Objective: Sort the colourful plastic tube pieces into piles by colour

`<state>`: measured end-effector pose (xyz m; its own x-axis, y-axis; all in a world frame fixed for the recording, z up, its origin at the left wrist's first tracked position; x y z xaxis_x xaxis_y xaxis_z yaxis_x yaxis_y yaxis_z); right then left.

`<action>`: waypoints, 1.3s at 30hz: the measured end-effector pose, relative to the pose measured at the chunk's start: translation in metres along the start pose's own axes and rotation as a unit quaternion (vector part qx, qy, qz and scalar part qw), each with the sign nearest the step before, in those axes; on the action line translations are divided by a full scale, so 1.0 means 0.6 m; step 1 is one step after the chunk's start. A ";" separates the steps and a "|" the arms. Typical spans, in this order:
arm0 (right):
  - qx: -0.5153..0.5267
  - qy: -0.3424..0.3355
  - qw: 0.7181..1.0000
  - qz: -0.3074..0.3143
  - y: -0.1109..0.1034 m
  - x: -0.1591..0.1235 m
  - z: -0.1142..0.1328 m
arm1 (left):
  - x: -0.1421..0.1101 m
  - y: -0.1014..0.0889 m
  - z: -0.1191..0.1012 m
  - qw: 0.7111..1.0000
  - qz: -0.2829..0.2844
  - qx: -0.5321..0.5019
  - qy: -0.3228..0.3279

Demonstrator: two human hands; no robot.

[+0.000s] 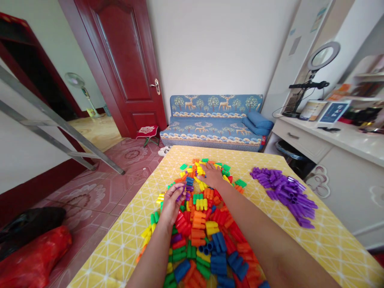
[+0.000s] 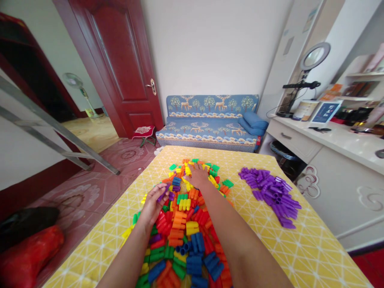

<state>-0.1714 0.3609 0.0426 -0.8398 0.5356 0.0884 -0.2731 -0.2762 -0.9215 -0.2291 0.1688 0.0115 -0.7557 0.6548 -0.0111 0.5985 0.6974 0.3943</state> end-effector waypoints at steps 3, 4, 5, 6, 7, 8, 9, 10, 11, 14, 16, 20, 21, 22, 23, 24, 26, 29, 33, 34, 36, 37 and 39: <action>0.001 -0.001 1.000 0.013 0.018 -0.009 0.024 | 0.002 -0.004 0.005 1.000 -0.002 0.000 0.001; 0.002 -0.005 1.000 0.014 0.022 -0.017 0.034 | 0.003 -0.005 0.006 1.000 -0.006 -0.001 0.000; 0.001 -0.011 1.000 0.016 0.026 -0.028 0.044 | 0.003 -0.006 0.006 1.000 -0.012 -0.003 0.001; 0.001 -0.018 1.000 0.018 0.028 -0.039 0.054 | 0.003 -0.007 0.006 1.000 -0.019 -0.006 0.002; 0.001 -0.028 0.999 0.020 0.030 -0.050 0.065 | 0.003 -0.008 0.004 1.000 -0.027 -0.010 0.005; 0.002 -0.040 0.999 0.020 0.030 -0.059 0.074 | 0.002 -0.009 0.003 0.999 -0.035 -0.013 0.009; 0.004 -0.052 0.998 0.017 0.028 -0.066 0.080 | 0.002 -0.010 0.001 0.999 -0.044 -0.016 0.014; 0.005 -0.060 0.998 0.012 0.023 -0.069 0.083 | 0.002 -0.010 -0.001 0.998 -0.051 -0.019 0.019; 0.006 -0.063 0.998 0.005 0.017 -0.067 0.081 | 0.001 -0.011 -0.003 0.998 -0.058 -0.021 0.022; -0.006 -0.034 0.999 -0.025 -0.008 -0.039 0.047 | 0.001 -0.014 -0.004 0.997 -0.074 -0.023 0.024; -0.021 -0.008 0.999 -0.040 -0.022 -0.012 0.014 | 0.001 -0.015 -0.003 0.997 -0.078 -0.017 0.021; -0.055 0.032 0.997 -0.045 -0.017 0.027 -0.036 | -0.001 -0.014 -0.004 0.997 -0.070 0.003 0.020; -0.061 0.037 0.996 -0.045 -0.011 0.032 -0.042 | -0.002 -0.013 -0.004 0.997 -0.068 0.004 0.021; -0.067 0.040 0.996 -0.046 -0.005 0.035 -0.046 | -0.002 -0.013 -0.004 0.998 -0.066 0.003 0.021; -0.070 0.042 0.996 -0.045 0.002 0.038 -0.048 | -0.002 -0.012 -0.003 0.998 -0.064 0.000 0.020; -0.072 0.046 0.995 -0.042 0.008 0.041 -0.049 | -0.002 -0.012 -0.003 0.998 -0.064 -0.003 0.019; -0.071 0.055 0.996 -0.030 0.018 0.046 -0.052 | 0.000 -0.013 -0.001 0.998 -0.065 -0.010 0.019; -0.055 0.058 0.997 -0.021 0.019 0.053 -0.056 | 0.001 -0.013 0.000 0.998 -0.064 -0.006 0.017; -0.011 0.033 0.999 -0.018 0.015 0.063 -0.052 | 0.002 -0.013 0.002 0.998 -0.057 0.001 0.015; 0.000 0.023 1.000 -0.015 0.016 0.065 -0.050 | 0.003 -0.014 0.002 0.998 -0.056 -0.001 0.015; 0.021 0.007 1.000 -0.010 0.021 0.071 -0.042 | 0.003 -0.014 0.004 0.998 -0.055 -0.006 0.014; 0.029 0.001 1.000 -0.007 0.026 0.073 -0.038 | 0.003 -0.014 0.004 0.998 -0.055 -0.009 0.013; 0.041 -0.001 0.999 -0.004 0.035 0.076 -0.031 | 0.003 -0.014 0.005 0.998 -0.055 -0.015 0.010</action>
<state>-0.2070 0.3944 0.0203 -0.8385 0.5362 0.0972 -0.3178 -0.3364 -0.8865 -0.2347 0.1649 0.0051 -0.8224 0.5677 -0.0374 0.5030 0.7561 0.4187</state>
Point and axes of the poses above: each hand's wrist, its own x-axis towards the middle knuckle, its own y-axis out of the palm, z = x × y, the point moved 7 cm from there along x, towards the middle knuckle, and after that the axes turned 11 degrees about x, right-handed, at the moved point
